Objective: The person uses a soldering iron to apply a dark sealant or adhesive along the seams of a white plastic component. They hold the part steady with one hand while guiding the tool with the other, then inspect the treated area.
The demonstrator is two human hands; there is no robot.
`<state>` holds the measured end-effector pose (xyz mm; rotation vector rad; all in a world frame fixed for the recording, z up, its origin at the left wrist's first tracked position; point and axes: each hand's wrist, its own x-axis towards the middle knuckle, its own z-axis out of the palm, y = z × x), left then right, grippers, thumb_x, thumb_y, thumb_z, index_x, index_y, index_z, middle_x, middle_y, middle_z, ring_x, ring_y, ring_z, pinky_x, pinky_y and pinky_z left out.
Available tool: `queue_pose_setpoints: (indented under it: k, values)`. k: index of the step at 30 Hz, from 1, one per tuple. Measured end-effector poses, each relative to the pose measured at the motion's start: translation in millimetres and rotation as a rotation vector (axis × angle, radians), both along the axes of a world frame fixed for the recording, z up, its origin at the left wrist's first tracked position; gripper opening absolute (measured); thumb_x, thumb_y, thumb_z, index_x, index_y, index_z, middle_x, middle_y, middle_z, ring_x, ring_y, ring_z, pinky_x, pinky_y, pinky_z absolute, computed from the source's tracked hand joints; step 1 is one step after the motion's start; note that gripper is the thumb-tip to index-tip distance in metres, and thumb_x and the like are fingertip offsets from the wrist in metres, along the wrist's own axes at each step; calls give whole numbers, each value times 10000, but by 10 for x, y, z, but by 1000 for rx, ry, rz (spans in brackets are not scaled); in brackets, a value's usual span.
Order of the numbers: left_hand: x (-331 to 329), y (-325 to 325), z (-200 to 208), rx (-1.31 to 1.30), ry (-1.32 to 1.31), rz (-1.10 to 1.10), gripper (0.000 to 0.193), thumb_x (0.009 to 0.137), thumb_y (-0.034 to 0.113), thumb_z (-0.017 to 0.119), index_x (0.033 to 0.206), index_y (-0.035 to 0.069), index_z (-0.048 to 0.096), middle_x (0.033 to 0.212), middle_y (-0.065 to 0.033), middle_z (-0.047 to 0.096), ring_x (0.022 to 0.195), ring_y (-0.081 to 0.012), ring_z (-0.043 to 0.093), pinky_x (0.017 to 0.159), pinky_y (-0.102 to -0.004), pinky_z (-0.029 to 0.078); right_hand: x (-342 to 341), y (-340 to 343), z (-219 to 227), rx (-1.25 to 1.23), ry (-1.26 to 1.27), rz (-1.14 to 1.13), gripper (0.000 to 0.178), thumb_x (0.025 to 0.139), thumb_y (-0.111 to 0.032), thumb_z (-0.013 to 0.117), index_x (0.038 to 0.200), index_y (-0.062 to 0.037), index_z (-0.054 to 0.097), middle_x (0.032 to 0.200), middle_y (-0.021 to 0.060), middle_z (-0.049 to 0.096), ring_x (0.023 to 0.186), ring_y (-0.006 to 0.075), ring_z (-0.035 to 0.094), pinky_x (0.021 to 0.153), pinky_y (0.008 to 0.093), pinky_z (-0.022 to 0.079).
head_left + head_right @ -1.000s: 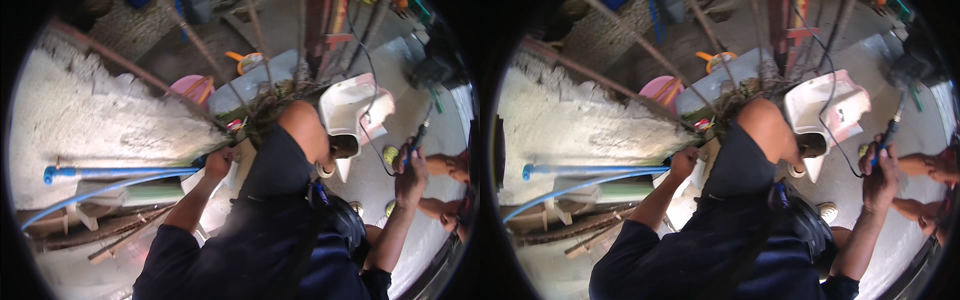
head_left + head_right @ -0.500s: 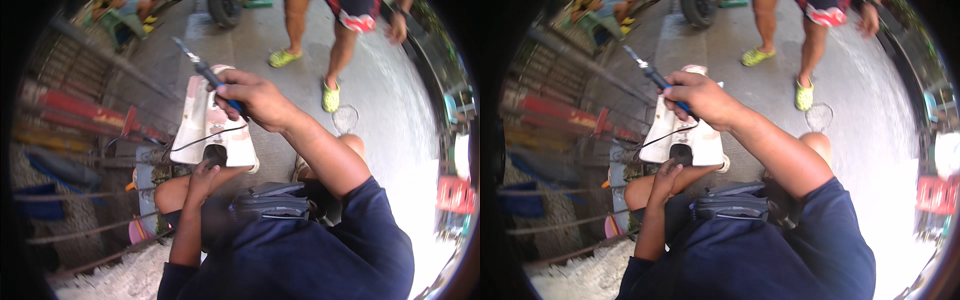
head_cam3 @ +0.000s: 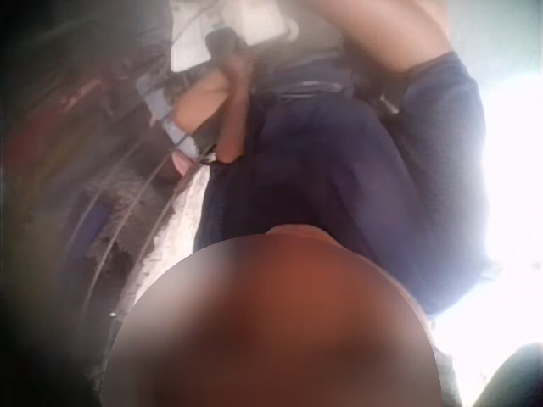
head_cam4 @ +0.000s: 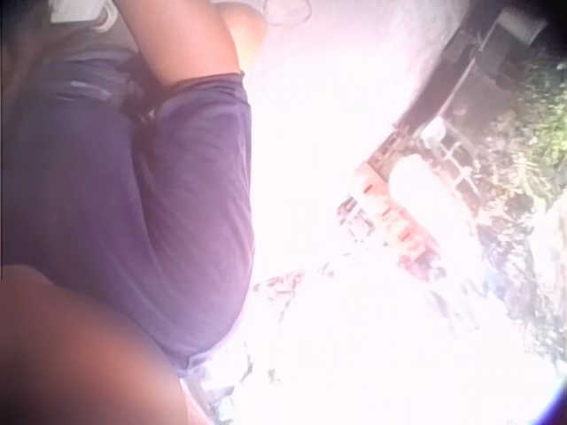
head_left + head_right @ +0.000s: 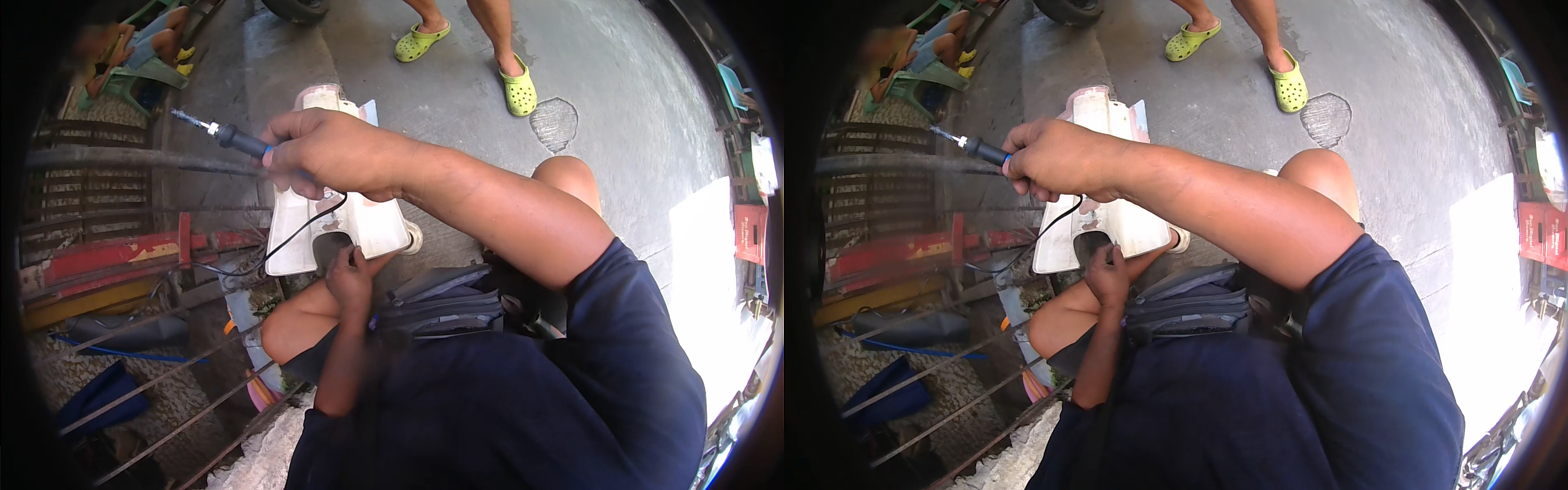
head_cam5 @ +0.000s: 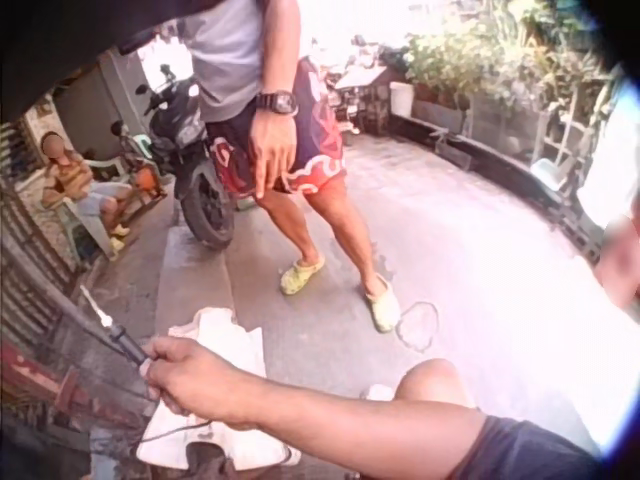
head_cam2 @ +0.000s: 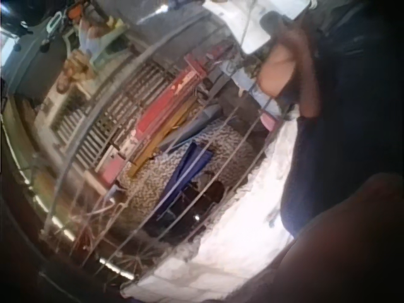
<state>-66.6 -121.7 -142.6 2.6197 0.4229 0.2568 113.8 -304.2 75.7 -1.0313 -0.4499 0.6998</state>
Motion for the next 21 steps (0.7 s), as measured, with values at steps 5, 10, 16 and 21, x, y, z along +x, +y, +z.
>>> queue_pose_setpoints:
  k: [5, 10, 16, 21]
  values:
    - [56, 10, -10, 52, 70, -18, 249, 898, 232, 761, 1031, 22, 771, 1001, -220, 759, 928, -402, 730, 838, -480, 564, 42, 53, 27, -9, -1, -16, 161, 1002, -139, 601, 1075, -1, 643, 803, 42, 634, 585, 86, 526, 554, 259, 413]
    - [65, 13, 36, -228, 106, 11, 500, 937, 322, 756, 1302, -2, 648, 1235, -207, 717, 1153, -357, 683, 1001, -443, 515, 116, -22, 38, 26, 1, -53, 201, 991, -126, 599, 1127, 11, 653, 817, 51, 647, 579, 91, 537, 559, 261, 427]
    - [310, 196, 98, -1500, -23, 319, 1007, 920, 651, 691, 1589, -1, 315, 1592, -158, 439, 1504, -292, 378, 1257, -512, 206, 196, -110, 7, 53, 3, -76, 218, 1005, -139, 588, 1144, 18, 650, 829, 53, 651, 584, 93, 545, 564, 259, 435]
    - [735, 321, -31, -1738, -263, 613, 760, 1002, 513, 594, 1514, -17, 407, 1555, -178, 484, 1441, -313, 462, 1172, -467, 397, 196, -183, 2, 45, -14, -93, 201, 1022, -153, 589, 1127, 12, 635, 833, 45, 647, 603, 91, 551, 573, 245, 439]
